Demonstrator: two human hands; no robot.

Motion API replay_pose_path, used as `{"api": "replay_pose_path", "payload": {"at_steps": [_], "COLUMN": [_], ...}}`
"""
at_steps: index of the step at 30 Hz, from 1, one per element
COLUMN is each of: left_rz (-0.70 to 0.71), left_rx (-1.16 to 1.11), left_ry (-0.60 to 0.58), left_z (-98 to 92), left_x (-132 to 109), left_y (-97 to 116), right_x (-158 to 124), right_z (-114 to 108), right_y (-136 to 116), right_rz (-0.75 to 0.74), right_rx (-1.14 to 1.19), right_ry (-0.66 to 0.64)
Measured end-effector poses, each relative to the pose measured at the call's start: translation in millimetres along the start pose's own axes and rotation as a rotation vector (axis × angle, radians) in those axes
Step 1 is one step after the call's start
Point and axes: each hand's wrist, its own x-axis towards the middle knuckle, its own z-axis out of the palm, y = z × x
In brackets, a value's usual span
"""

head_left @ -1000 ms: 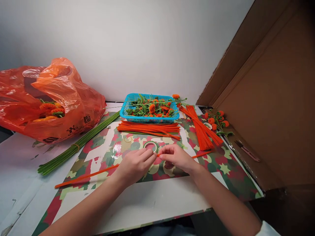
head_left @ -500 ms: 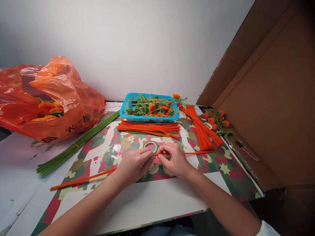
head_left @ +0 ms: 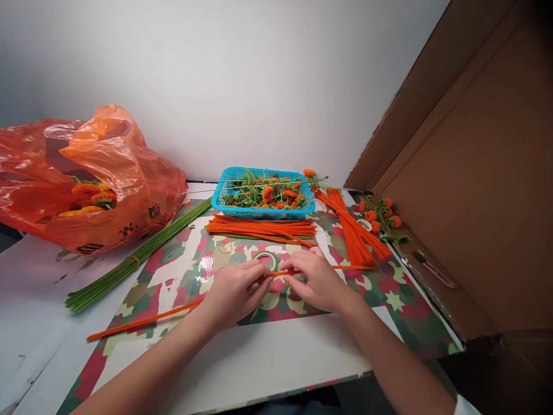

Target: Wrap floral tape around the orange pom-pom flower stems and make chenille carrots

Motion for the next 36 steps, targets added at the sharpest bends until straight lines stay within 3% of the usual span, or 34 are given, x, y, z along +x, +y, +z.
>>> {"api": "replay_pose_path", "payload": {"at_steps": [4, 11, 16, 19, 25, 36], "left_rz": [0.017, 0.004, 0.035, 0.003, -0.147, -0.579], "left_rx": [-0.122, -0.284, -0.306, -0.282, -0.339, -0.663], "left_ry": [-0.088, -0.219, -0.227, -0.184, -0.191, -0.269], "left_z": [-7.5, -12.0, -12.4, -11.3, -6.1, -3.7], "left_x": [1.7, 3.3, 3.8, 4.6, 5.7, 6.7], "left_y": [7.8, 14.8, 12.9, 12.4, 13.6, 6.6], "right_x": [-5.3, -15.4, -3.1, 6.9, 15.3, 19.8], "right_z": [-21.1, -33.4, -48.7, -59.7, -55.5, -28.8], "right_y": [-7.5, -31.9, -11.5, 8.7, 23.3, 28.3], "right_rz": [0.024, -0.075, -0.152, -0.114, -0.107, -0.133], "right_rx": [-0.094, -0.31, -0.198, -0.149, -0.145, -0.174], "right_ry": [-0.16, -0.187, -0.234, -0.289, -0.283, -0.145]}}
